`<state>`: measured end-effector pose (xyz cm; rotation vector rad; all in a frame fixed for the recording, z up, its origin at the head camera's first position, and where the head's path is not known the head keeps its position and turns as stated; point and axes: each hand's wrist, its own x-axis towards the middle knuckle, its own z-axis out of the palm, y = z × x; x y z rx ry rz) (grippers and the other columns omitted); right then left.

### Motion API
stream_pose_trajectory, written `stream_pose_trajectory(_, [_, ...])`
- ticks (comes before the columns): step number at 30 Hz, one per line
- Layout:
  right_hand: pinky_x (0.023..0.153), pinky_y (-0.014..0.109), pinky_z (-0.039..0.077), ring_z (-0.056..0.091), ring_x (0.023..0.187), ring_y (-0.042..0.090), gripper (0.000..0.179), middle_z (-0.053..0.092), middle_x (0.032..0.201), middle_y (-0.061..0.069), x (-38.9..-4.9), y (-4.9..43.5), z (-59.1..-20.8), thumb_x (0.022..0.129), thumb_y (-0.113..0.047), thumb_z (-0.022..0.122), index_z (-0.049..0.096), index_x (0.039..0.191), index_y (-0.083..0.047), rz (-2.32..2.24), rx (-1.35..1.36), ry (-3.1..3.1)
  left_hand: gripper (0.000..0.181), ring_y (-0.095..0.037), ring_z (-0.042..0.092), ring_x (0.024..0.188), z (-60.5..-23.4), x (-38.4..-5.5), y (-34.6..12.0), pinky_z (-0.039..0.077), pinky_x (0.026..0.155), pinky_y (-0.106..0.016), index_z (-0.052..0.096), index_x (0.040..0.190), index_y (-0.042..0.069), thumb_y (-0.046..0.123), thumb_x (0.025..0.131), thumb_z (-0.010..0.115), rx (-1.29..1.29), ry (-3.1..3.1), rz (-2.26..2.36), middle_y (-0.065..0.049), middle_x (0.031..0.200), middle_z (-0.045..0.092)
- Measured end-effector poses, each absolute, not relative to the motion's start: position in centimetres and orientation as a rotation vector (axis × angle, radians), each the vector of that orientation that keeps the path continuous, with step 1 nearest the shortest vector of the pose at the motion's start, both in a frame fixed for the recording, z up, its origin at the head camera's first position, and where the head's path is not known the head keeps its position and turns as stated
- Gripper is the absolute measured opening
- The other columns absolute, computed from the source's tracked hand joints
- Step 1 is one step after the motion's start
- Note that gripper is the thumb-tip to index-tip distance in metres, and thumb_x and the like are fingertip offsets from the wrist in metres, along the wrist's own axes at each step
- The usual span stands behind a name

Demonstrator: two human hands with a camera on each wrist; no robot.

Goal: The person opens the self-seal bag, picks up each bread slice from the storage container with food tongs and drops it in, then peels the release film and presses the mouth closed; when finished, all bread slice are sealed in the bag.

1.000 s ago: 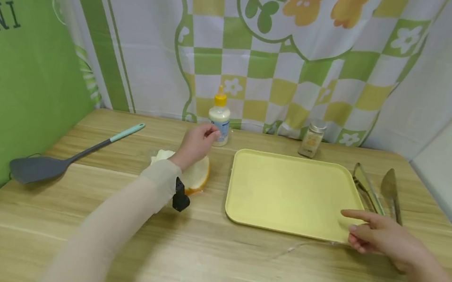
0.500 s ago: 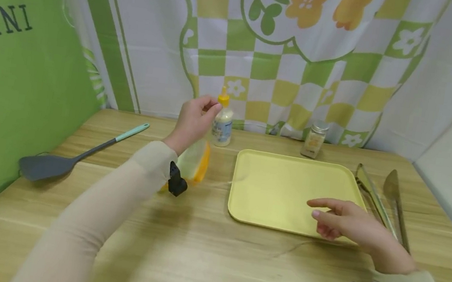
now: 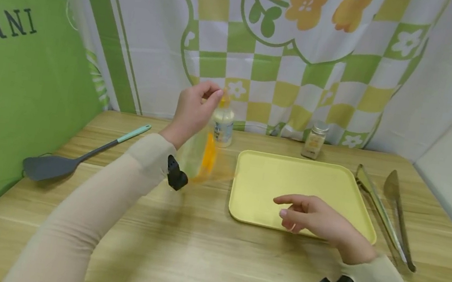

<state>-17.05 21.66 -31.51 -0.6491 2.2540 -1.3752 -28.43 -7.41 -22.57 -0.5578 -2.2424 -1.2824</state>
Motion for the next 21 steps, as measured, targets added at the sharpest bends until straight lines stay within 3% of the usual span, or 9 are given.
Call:
stream_pose_trajectory(7, [0.072, 0.030, 0.055, 0.062, 0.083, 0.020, 0.050, 0.061, 0.094, 0.022, -16.6, 19.6, -31.5, 0.093, -0.015, 0.056, 0.040, 0.133, 0.010, -1.506, -0.646, 2.323, 0.020, -0.020, 0.058, 0.082, -22.1, -28.2, -7.0, 0.046, 0.069, -0.024, 0.066, 0.093, -0.001, 0.016, 0.093, 0.056, -0.598, -2.105, -1.261, -0.013, 0.088, 0.067])
stream_pose_trajectory(16, [0.081, 0.026, 0.051, 0.057, 0.104, 0.026, 0.064, 0.055, 0.119, 0.021, -16.4, 17.4, -30.7, 0.087, -0.017, 0.065, 0.034, 0.142, -0.005, -1.588, -0.574, 2.476, 0.017, -0.021, 0.058, 0.077, -21.3, -27.7, -6.2, 0.047, 0.072, -0.025, 0.065, 0.087, -0.005, 0.008, 0.092, 0.056, -0.723, -1.867, -1.193, -0.014, 0.081, 0.065])
stream_pose_trajectory(21, [0.079, 0.024, 0.053, 0.059, 0.098, 0.022, 0.052, 0.057, 0.113, 0.018, -17.0, 16.6, -29.7, 0.088, -0.015, 0.064, 0.044, 0.134, -0.002, -1.749, -0.446, 2.531, 0.016, -0.022, 0.059, 0.076, -20.9, -26.9, -5.7, 0.047, 0.073, -0.024, 0.065, 0.086, -0.006, 0.006, 0.091, 0.057, -0.791, -1.810, -1.189, -0.015, 0.081, 0.065])
